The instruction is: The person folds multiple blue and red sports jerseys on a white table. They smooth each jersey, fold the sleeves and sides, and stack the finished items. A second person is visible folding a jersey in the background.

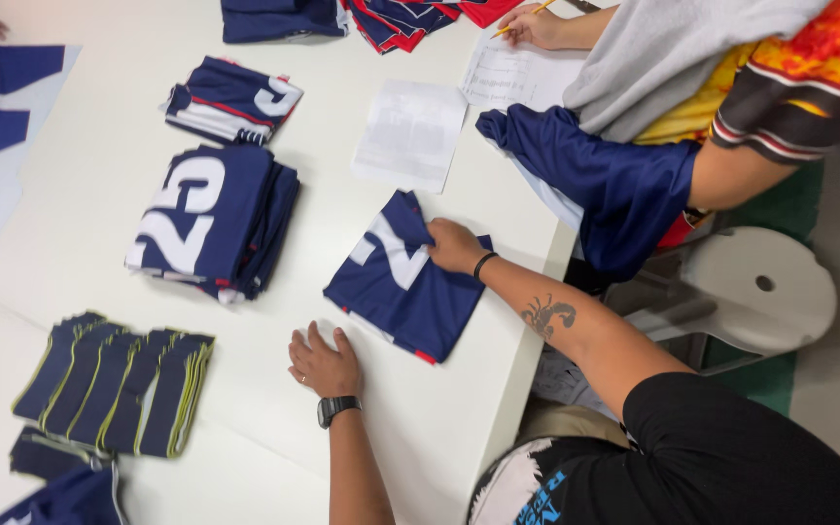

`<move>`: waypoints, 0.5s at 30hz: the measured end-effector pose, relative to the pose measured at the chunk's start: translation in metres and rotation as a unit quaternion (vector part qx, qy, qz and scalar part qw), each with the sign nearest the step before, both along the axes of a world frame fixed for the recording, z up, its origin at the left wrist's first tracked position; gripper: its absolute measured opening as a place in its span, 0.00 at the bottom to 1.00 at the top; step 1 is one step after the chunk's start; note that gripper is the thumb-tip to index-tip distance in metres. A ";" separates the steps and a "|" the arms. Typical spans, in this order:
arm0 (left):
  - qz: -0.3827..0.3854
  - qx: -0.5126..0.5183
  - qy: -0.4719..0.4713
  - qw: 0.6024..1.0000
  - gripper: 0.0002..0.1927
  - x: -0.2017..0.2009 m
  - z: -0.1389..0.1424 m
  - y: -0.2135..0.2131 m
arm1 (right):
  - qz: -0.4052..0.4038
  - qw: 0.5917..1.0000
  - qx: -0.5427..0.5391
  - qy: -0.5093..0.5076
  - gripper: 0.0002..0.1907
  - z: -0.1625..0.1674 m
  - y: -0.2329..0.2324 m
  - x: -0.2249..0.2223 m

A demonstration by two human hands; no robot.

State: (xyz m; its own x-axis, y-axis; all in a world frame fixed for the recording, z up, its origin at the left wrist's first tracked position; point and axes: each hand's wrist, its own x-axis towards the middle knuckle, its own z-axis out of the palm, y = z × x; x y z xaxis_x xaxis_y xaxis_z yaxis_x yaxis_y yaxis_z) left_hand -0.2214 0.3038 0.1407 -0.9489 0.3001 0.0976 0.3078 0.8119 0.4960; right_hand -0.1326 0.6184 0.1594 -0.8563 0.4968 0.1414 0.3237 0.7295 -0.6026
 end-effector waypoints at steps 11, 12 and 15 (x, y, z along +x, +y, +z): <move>0.068 -0.115 -0.006 0.991 0.32 -0.032 -0.002 0.044 | 0.069 0.993 -0.077 -0.051 0.11 -0.015 0.035 -0.047; 0.076 -0.121 -0.010 0.990 0.32 -0.032 -0.004 0.044 | 0.076 0.994 -0.067 -0.034 0.11 -0.014 0.036 -0.046; 0.077 -0.137 -0.019 0.987 0.31 -0.033 -0.005 0.045 | 0.087 0.994 -0.066 -0.006 0.12 -0.010 0.035 -0.041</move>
